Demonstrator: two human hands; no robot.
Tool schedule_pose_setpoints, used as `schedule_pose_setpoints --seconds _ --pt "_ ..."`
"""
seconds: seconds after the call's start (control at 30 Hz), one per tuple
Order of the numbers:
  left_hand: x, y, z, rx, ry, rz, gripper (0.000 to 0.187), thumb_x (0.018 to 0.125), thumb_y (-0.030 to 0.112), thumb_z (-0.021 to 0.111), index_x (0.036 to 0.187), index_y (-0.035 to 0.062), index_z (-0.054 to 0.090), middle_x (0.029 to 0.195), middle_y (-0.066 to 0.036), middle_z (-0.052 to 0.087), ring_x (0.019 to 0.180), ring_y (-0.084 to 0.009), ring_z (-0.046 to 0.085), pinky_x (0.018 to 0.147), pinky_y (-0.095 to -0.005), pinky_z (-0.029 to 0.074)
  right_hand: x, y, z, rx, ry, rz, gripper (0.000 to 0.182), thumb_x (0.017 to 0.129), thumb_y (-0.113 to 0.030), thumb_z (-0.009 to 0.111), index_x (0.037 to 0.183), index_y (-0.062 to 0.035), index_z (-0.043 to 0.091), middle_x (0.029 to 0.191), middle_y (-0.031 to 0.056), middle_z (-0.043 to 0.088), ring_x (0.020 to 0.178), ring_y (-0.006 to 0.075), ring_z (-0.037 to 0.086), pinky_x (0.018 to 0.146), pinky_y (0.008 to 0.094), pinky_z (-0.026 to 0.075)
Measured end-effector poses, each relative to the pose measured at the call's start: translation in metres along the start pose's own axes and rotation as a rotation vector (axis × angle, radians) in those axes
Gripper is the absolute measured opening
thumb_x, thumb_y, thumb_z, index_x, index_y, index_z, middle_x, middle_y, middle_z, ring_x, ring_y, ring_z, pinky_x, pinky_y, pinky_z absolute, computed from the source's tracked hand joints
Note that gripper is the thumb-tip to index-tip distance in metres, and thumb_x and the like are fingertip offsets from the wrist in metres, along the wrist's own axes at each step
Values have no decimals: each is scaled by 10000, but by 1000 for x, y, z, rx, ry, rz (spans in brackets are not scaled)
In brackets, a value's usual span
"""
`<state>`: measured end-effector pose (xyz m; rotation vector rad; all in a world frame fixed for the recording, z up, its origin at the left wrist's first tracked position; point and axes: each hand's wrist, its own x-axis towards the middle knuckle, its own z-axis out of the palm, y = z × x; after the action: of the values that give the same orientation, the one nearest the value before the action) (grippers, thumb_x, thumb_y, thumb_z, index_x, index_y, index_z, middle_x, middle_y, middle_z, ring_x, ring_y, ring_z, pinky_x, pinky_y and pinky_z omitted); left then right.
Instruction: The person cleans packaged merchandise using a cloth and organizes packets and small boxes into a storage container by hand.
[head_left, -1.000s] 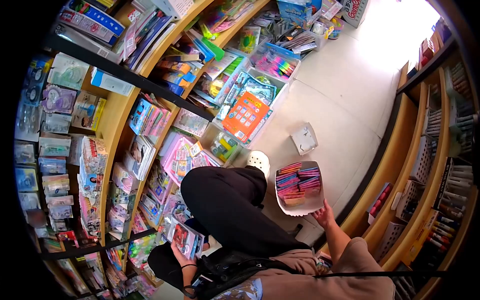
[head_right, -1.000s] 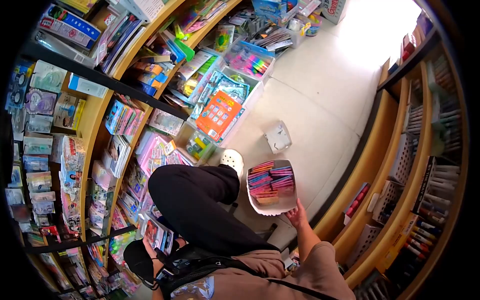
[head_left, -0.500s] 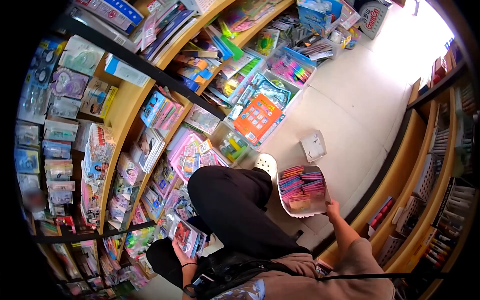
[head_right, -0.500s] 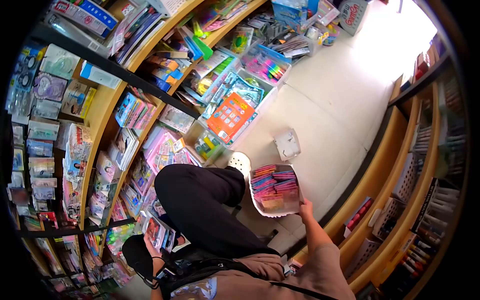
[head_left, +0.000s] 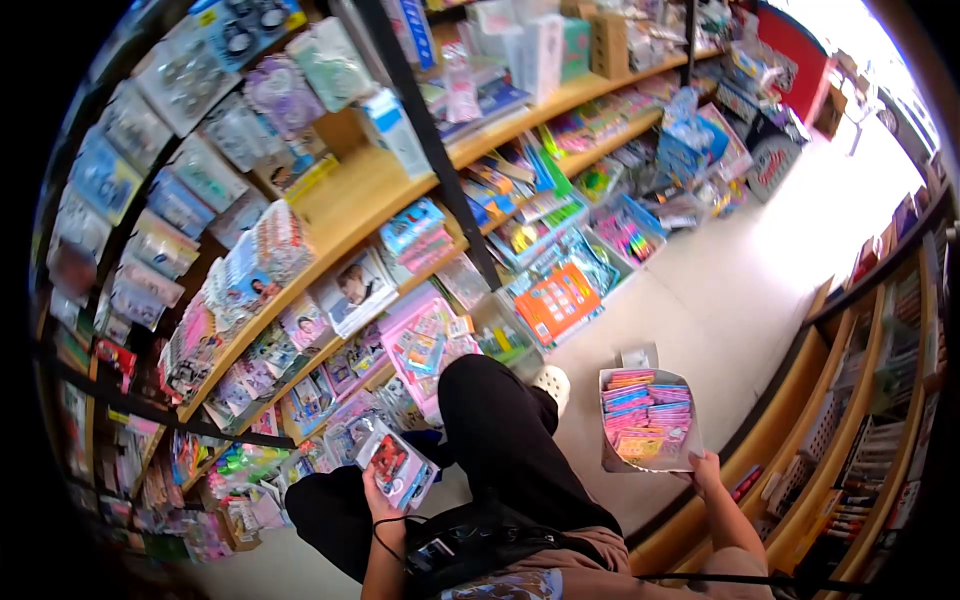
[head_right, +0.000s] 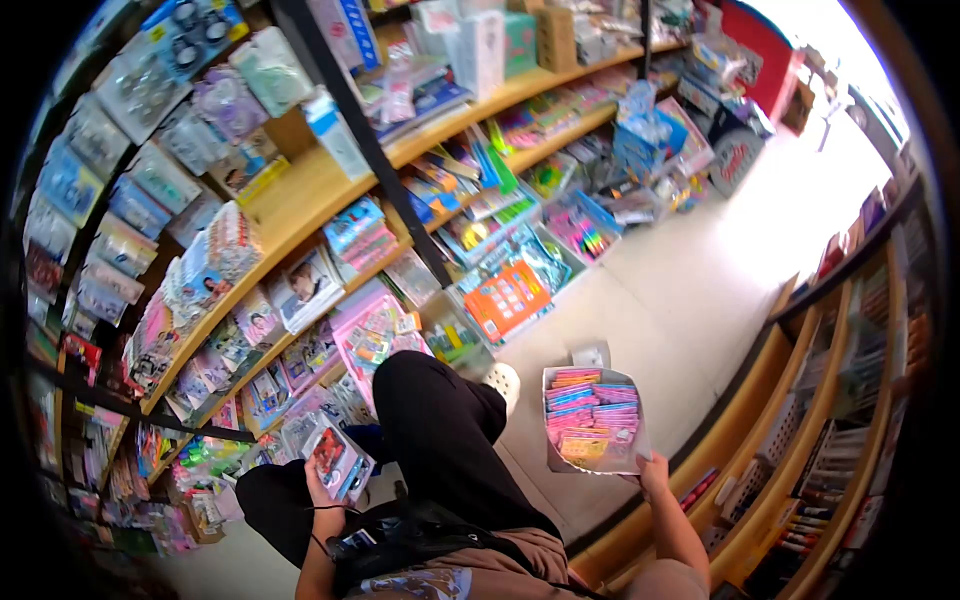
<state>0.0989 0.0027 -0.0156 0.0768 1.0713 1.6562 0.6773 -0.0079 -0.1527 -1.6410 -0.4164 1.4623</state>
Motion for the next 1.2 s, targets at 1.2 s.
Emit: schedule_pose_setpoints --seconds 1.2 --pt "47 21 -23 -318 -16 -36 376 811 217 569 1137 42 504 1067 -114 587 951 -272 583 807 -426 482 -107 -316 389 -266 -553 -84 348 890 -108 449 1163 94 374 1021 278 539 825 401 608 644 375 572"
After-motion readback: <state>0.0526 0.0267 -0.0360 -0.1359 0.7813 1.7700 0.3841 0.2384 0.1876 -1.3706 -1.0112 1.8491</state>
